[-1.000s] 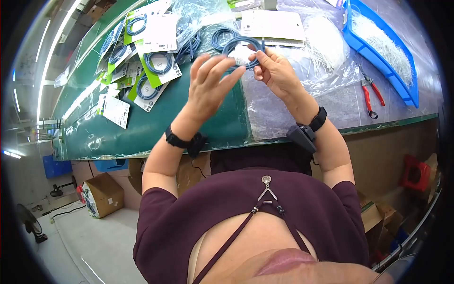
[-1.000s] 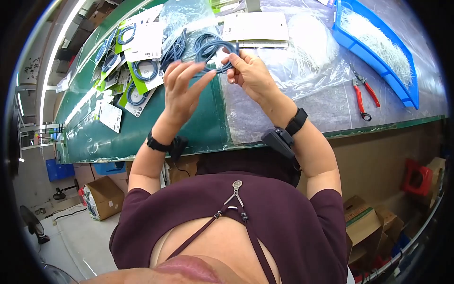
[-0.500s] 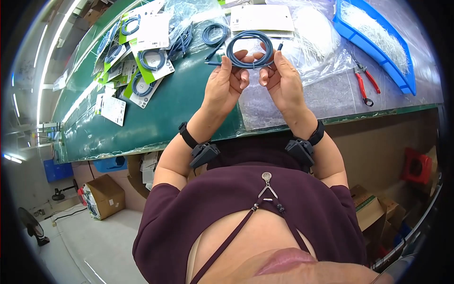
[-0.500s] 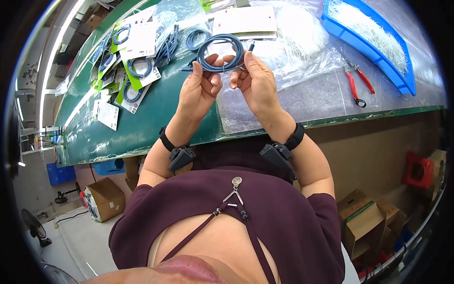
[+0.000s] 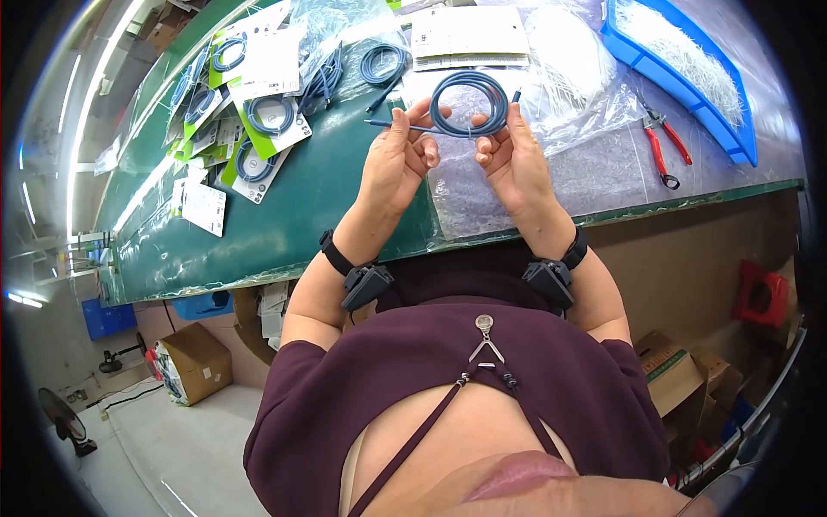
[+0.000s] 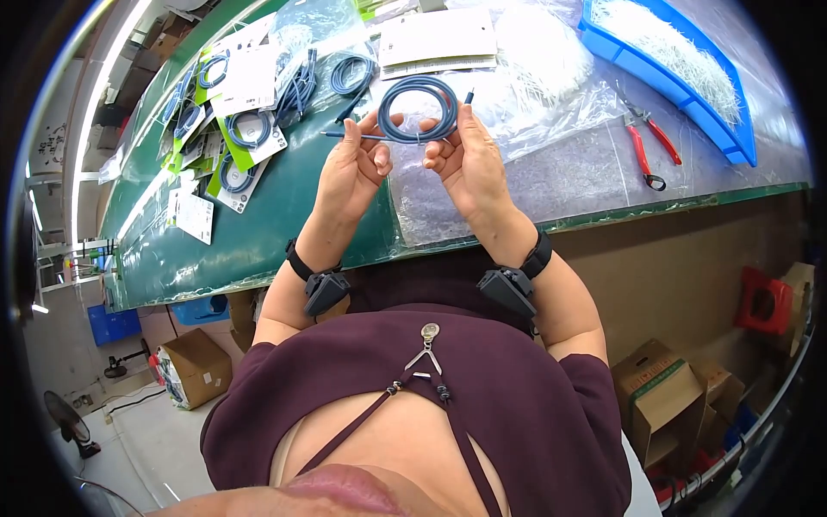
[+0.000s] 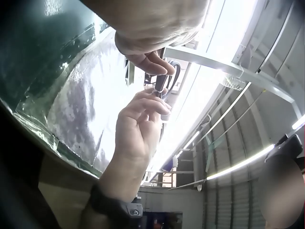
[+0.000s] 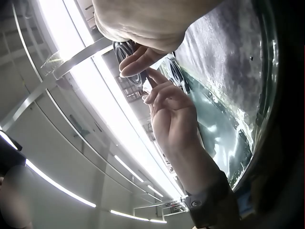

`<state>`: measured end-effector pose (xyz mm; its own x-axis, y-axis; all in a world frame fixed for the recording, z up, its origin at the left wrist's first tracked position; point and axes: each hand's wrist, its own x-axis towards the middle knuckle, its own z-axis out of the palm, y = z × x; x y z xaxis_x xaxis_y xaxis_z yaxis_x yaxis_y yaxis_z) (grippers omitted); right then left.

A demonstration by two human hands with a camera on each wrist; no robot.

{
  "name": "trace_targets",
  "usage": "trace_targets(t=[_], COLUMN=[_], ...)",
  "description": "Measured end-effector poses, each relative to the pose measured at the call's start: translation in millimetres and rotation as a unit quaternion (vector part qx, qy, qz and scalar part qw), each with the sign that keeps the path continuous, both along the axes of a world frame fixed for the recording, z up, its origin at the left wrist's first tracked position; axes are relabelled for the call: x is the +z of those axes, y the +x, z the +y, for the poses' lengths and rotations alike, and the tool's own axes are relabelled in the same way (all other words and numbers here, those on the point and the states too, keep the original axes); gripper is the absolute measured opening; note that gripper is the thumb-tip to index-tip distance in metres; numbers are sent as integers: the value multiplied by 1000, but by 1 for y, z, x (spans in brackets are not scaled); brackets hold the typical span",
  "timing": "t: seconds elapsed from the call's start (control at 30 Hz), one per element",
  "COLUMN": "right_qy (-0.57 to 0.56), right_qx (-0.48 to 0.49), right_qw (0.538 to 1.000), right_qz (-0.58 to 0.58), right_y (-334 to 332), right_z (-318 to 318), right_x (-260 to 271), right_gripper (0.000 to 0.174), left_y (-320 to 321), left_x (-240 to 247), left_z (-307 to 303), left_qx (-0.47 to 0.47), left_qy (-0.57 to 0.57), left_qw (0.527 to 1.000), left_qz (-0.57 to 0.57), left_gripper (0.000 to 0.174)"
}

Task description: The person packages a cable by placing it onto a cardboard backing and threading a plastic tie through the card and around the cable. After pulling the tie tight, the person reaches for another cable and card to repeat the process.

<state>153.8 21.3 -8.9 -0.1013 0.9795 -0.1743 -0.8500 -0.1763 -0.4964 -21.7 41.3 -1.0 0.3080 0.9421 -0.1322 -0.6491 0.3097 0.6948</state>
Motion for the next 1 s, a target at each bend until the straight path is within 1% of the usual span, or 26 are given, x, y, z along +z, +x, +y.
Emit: trace_targets(t=[0.13,0.27,0.37,0.4,0.43,0.5,0.53,0.63,0.67,0.7,0.77,0.8,0.83,0.87,0.9,0.93,1.0], right_qy=[19,10,-6,-14,-15,39,65,44,34,32,53,64,62,93,124,153,171], right_qx=[1,-11,0,6,6,11,13,-7,-16,-15,13,27,28,5,-19,-43,-62], right_qw=[1000,999,999,998,998,991,984,982,981,981,966,956,956,917,866,803,796], right_qz=[-8,-30,-48,-57,-57,-130,-166,-182,-191,-192,-255,-285,-285,-387,-484,-574,-577], right_y=[-1,-2,-6,-7,-6,0,1,4,5,5,6,6,7,7,7,7,6], right_z=[0,-2,-6,-6,-7,-7,-7,-7,-8,-9,-11,-12,-12,-10,-8,-6,-5], right_x=[1,0,-1,-2,-4,-8,-6,-1,1,0,-1,-2,-3,-7,-9,-10,-8], right_gripper=[32,31,31,31,31,31,32,33,34,34,35,36,36,35,36,37,36], left_y=[1,3,-3,-3,-4,-6,-7,-8,-7,-6,-5,-4,-3,-1,0,0,1], left_x=[6,13,17,16,15,12,10,3,4,6,10,12,14,16,18,20,22], left_z=[0,3,12,13,15,17,18,20,20,21,23,22,21,20,19,20,19], left_qx=[-12,-23,-38,-38,-56,-91,-92,-151,-152,-162,-182,-182,-187,-192,-197,-197,-231], left_qy=[-2,3,49,49,75,126,125,127,125,140,171,169,179,190,202,202,219], left_qw=[1000,999,994,994,981,933,933,892,893,876,840,841,827,812,796,796,793], left_qz=[9,32,89,88,168,325,325,407,405,431,482,481,499,517,535,535,520], left_gripper=[50,51,45,45,43,41,41,33,33,33,33,33,32,30,29,29,27])
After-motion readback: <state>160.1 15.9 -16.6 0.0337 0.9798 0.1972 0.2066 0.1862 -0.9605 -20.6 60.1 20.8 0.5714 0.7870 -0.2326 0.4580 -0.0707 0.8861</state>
